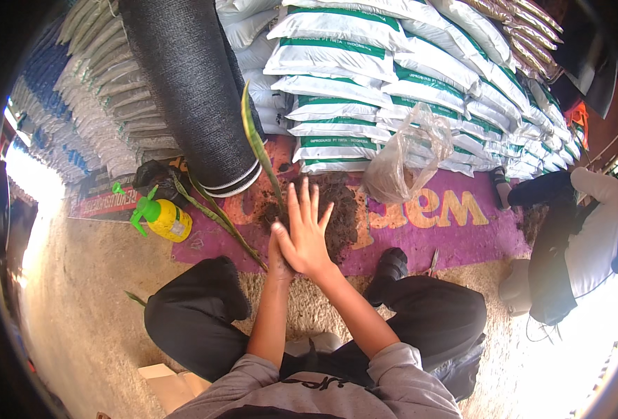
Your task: The person sits on the floor and repeatedly packs soil around the root ball of a small plant, shaping it into a compact sphere by hand. The person handles the plant and soil directly without using tools.
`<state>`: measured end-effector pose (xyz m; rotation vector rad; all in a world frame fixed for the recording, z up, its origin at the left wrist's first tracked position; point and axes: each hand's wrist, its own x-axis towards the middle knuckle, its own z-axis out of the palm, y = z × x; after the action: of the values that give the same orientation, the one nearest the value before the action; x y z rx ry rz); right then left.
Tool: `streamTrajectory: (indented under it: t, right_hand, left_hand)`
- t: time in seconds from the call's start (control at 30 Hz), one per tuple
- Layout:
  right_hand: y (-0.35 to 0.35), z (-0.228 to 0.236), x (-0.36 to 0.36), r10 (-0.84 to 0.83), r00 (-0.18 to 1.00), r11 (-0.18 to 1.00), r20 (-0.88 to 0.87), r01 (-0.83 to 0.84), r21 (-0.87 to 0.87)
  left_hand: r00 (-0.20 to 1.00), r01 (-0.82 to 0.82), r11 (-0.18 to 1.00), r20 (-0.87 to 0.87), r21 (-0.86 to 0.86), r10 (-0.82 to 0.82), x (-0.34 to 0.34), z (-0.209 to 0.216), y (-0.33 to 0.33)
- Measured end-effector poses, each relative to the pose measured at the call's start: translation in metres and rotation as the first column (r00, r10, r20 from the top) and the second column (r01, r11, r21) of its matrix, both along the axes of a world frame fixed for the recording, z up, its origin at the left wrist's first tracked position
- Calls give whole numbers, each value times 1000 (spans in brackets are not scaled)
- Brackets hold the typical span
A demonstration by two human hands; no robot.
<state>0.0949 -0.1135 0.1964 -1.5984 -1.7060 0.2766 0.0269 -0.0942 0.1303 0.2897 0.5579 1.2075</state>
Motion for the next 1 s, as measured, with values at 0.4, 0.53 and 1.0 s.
streamTrajectory:
  t: [0.4, 0.53, 1.0]
  right_hand:
    - [7, -27, 12, -23, 524, 997, -851, 76, 20]
    - [4, -27, -3, 27, 602, 995, -798, 57, 77]
    - [-7, -25, -13, -42, 995, 979, -93, 59, 195]
  left_hand:
    - [990, 44, 998, -134, 45, -37, -24, 16, 11]
    - [996, -24, 1000, -83, 19, 26, -9, 11, 10]
    - [990, 17, 999, 143, -35, -11, -15, 9, 3]
